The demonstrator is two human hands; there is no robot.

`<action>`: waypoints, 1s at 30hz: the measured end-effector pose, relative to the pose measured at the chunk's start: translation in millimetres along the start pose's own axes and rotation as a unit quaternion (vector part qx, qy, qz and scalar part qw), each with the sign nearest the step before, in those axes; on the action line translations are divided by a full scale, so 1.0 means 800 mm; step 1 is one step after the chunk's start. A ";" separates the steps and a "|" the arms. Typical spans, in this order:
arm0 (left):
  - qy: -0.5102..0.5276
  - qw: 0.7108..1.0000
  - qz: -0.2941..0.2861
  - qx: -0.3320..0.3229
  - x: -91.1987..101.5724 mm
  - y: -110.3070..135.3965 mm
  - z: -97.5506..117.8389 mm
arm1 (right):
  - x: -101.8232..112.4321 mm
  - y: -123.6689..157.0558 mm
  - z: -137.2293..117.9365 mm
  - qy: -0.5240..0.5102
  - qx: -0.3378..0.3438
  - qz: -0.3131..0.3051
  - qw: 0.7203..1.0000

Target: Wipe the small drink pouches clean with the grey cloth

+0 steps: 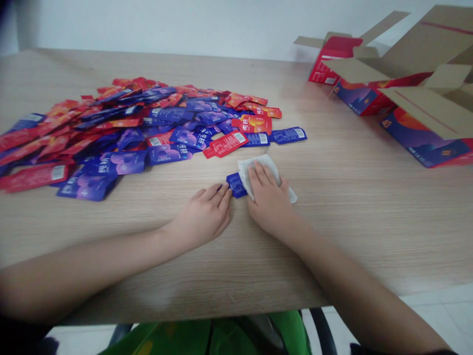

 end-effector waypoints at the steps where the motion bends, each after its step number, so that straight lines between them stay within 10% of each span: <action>1: -0.004 1.000 0.001 -0.002 -0.001 0.000 0.000 | 0.000 -0.004 0.010 0.008 -0.023 0.004 1.000; 10: 0.026 1.000 -0.016 -0.002 0.001 -0.002 0.000 | 0.000 0.020 -0.049 -0.020 0.107 0.002 0.994; 17: 0.001 1.000 -0.012 -0.001 -0.004 -0.001 0.001 | 0.003 -0.008 0.018 -0.005 -0.028 -0.002 1.000; 25: 0.021 1.000 -0.013 -0.003 -0.002 -0.002 0.001 | 0.000 0.019 -0.048 -0.023 0.110 -0.002 0.994; 30: 0.001 1.000 -0.003 -0.003 -0.002 -0.001 0.000 | 0.002 -0.003 0.006 -0.022 0.000 -0.010 1.000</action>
Point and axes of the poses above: each hand's wrist, its own y-axis away from the middle knuckle, its own x-axis out of the back of the hand, z = x × y, the point moved 9 cm from there along -y, towards the middle knuckle, and after that the axes turned 9 degrees about -x, right-handed, at the moved point
